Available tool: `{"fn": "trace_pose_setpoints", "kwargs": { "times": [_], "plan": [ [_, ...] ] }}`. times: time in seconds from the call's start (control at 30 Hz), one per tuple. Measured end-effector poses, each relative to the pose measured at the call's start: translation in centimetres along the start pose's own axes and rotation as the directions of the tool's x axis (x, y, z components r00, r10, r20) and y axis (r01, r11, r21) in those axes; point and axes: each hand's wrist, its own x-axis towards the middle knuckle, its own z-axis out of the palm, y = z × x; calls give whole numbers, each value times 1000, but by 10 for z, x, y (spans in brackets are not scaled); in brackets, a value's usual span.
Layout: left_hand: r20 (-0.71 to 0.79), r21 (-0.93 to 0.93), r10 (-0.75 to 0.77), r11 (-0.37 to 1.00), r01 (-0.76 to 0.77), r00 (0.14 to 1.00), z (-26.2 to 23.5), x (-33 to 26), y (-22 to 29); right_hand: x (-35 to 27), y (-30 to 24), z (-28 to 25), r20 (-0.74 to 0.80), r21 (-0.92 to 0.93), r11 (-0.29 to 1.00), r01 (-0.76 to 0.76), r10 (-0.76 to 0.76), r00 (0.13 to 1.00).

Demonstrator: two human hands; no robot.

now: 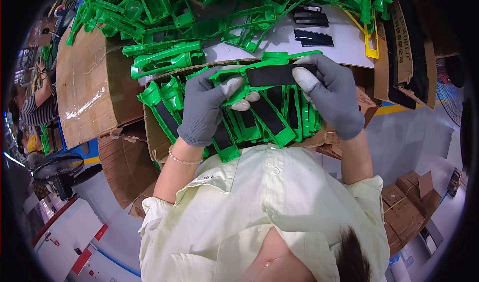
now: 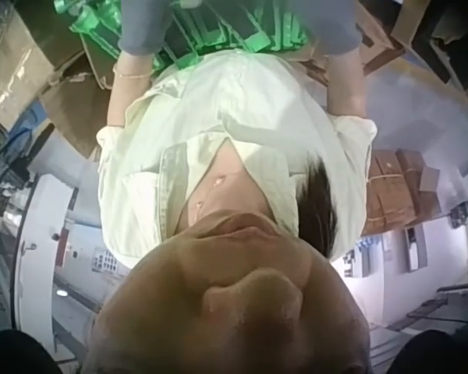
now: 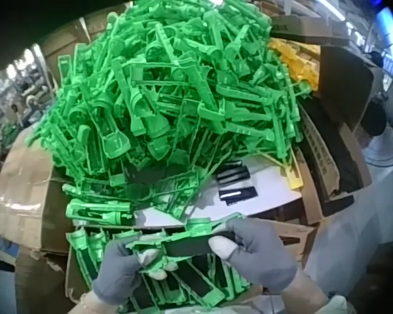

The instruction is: Manually assembling green plastic light fixture components by attaching black strips and placing them into a box.

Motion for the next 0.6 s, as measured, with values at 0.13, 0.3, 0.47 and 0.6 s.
{"fn": "trace_pose_setpoints", "kwargs": {
  "times": [0.13,0.3,0.47,0.6],
  "plan": [
    [22,-5,-3,1000,4,1000,-1,-1,1,-1,-4,-6,14,11,1000,-11,11,1000],
    [-21,25,-14,1000,14,1000,-2,-2,4,-1,-11,-13,18,104,993,-49,47,999],
    [24,-32,-52,998,53,998,3,-3,4,-1,-7,-6,-2,-71,997,41,-42,999],
    [13,-39,-77,996,78,997,6,-4,2,-2,-9,-4,-5,-177,984,35,-36,999]
  ]
}}
